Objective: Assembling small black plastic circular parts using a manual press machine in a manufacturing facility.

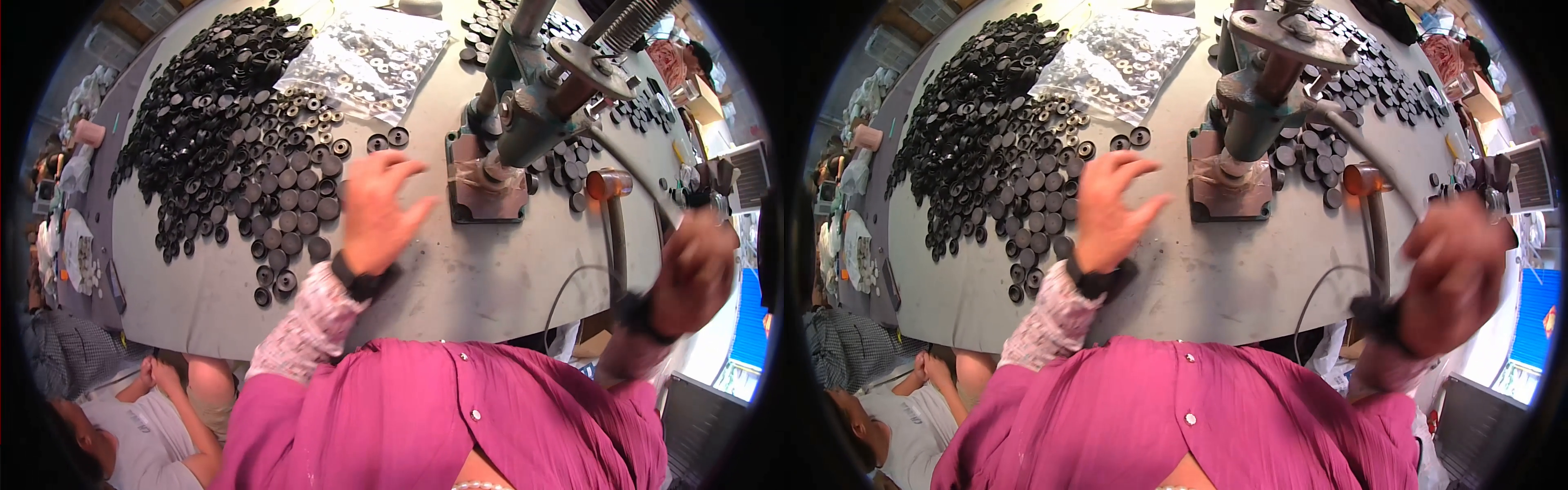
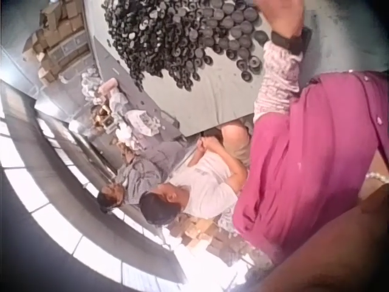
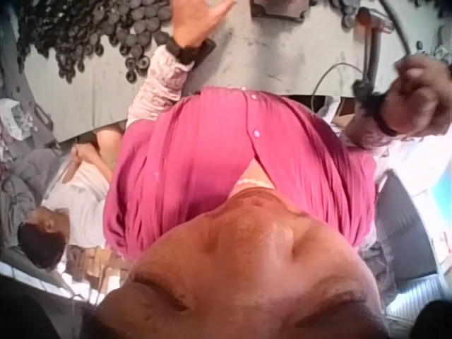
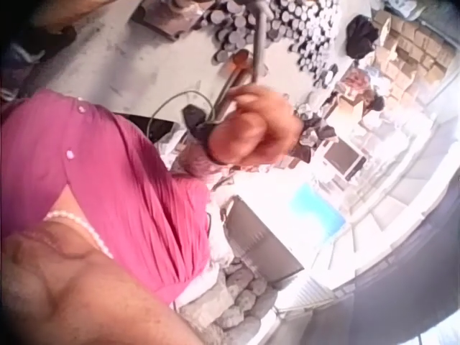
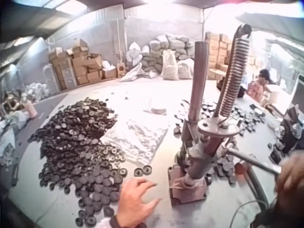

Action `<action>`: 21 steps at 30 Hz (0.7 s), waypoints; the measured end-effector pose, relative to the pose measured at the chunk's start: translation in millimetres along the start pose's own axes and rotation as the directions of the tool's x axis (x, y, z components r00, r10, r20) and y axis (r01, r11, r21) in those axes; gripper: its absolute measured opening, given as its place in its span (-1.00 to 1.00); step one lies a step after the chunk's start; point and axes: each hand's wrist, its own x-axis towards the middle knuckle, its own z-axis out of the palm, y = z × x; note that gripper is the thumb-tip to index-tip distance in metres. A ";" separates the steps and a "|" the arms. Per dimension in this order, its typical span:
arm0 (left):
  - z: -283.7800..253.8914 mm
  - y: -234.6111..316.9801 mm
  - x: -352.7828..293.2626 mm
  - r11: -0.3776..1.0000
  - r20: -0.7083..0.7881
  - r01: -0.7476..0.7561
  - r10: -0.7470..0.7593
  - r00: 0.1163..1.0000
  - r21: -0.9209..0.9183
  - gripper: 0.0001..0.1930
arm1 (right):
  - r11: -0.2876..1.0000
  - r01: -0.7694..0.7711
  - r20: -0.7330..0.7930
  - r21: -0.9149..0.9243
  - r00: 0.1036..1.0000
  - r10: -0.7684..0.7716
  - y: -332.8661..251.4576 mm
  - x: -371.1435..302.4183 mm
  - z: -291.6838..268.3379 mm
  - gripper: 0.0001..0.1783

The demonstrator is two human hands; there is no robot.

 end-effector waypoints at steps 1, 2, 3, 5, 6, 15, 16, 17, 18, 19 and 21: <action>-20.0 -12.2 -12.6 0.987 0.017 0.055 -0.058 0.998 0.149 -0.57 | 0.997 0.056 0.017 -0.048 0.998 -0.055 10.1 -39.0 13.9 -0.66; -30.0 -19.5 -19.0 0.959 0.032 0.113 -0.126 0.992 0.259 -0.55 | 0.984 0.156 0.077 -0.081 0.986 -0.150 22.4 -75.2 12.3 -0.67; -37.8 -25.8 -23.9 0.933 0.030 0.139 -0.157 0.987 0.332 -0.52 | 0.967 0.120 0.232 -0.225 0.970 -0.067 28.2 -107.1 10.3 -0.74; -43.1 -34.4 -27.3 0.927 0.068 0.177 -0.211 0.975 0.330 -0.54 | 0.979 -0.134 -0.027 0.153 0.990 0.140 19.5 -135.5 39.5 -0.76; -43.5 -38.4 -29.8 0.928 0.073 0.175 -0.210 0.975 0.328 -0.54 | 0.976 -0.115 0.021 0.184 0.993 0.113 20.0 -126.6 35.1 -0.75; 6.3 8.4 -0.8 0.923 0.157 0.231 -0.190 0.969 -0.307 -0.52 | 0.920 -0.363 -0.025 0.144 0.929 0.370 -6.1 56.4 7.9 -0.53; 25.0 18.4 5.7 0.897 0.152 0.216 -0.169 0.974 -0.387 -0.47 | 0.896 -0.444 -0.092 0.015 0.891 0.444 -3.3 73.8 8.0 -0.57; 40.3 27.9 12.4 0.862 0.147 0.220 -0.171 0.974 -0.457 -0.45 | 0.845 -0.524 -0.169 -0.104 0.847 0.504 2.4 88.9 8.3 -0.62; 54.8 33.3 17.9 0.868 0.126 0.208 -0.169 0.977 -0.451 -0.46 | 0.897 -0.439 0.092 0.050 0.896 0.434 14.8 106.0 -1.6 -0.65; 66.1 36.9 22.7 0.872 0.109 0.201 -0.170 0.979 -0.446 -0.46 | 0.898 -0.382 0.331 0.220 0.895 0.300 21.2 117.0 -5.9 -0.67; 79.7 40.1 31.0 0.867 0.090 0.199 -0.177 0.980 -0.456 -0.42 | 0.920 -0.360 0.255 0.158 0.915 0.314 19.3 111.1 -9.0 -0.67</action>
